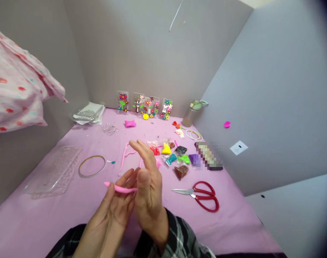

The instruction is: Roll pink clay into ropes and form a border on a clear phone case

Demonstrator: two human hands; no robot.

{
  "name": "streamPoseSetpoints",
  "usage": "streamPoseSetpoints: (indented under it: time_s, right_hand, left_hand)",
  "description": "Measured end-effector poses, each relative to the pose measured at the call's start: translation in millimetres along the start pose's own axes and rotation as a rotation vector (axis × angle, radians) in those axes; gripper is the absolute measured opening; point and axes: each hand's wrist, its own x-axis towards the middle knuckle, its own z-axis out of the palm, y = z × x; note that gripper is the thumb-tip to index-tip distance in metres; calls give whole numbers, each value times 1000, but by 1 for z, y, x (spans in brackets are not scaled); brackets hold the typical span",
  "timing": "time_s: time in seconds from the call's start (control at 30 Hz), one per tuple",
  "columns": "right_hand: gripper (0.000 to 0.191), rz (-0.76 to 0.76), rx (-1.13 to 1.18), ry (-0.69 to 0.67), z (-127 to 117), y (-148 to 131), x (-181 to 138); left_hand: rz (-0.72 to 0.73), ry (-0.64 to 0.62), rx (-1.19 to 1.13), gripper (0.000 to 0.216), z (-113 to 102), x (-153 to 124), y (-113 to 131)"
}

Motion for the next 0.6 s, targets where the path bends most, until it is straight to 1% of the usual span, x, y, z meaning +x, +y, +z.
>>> streamPoseSetpoints:
  time_s: [0.07, 0.17, 0.23, 0.3, 0.4, 0.47, 0.53, 0.6]
  right_hand:
    - [50, 24, 34, -43, -7, 1, -10]
    - [44, 45, -6, -137, -11, 6, -23]
    - [29, 56, -25, -198, -10, 8, -30]
    - [14, 60, -25, -225, -9, 10, -36]
    - [14, 39, -25, -234, -12, 8, -37]
    - [17, 22, -19, -216, -16, 5, -31]
    - [31, 4, -15, -129, -19, 0, -19]
    - [46, -43, -16, -24, -17, -7, -6]
  left_hand:
    - [18, 50, -27, 45, 2, 1, 4]
    - [43, 131, -21, 43, 1, -1, 5]
    - [41, 157, 13, 46, -1, -2, 4]
    - [43, 152, 40, 47, -3, -2, 6]
    - [73, 152, 69, 42, -6, -1, 11]
    - [137, 149, 134, 39, -8, -3, 12]
    - [216, 129, 231, 39, -7, -8, 7]
    - [279, 95, 366, 46, -3, -12, -4]
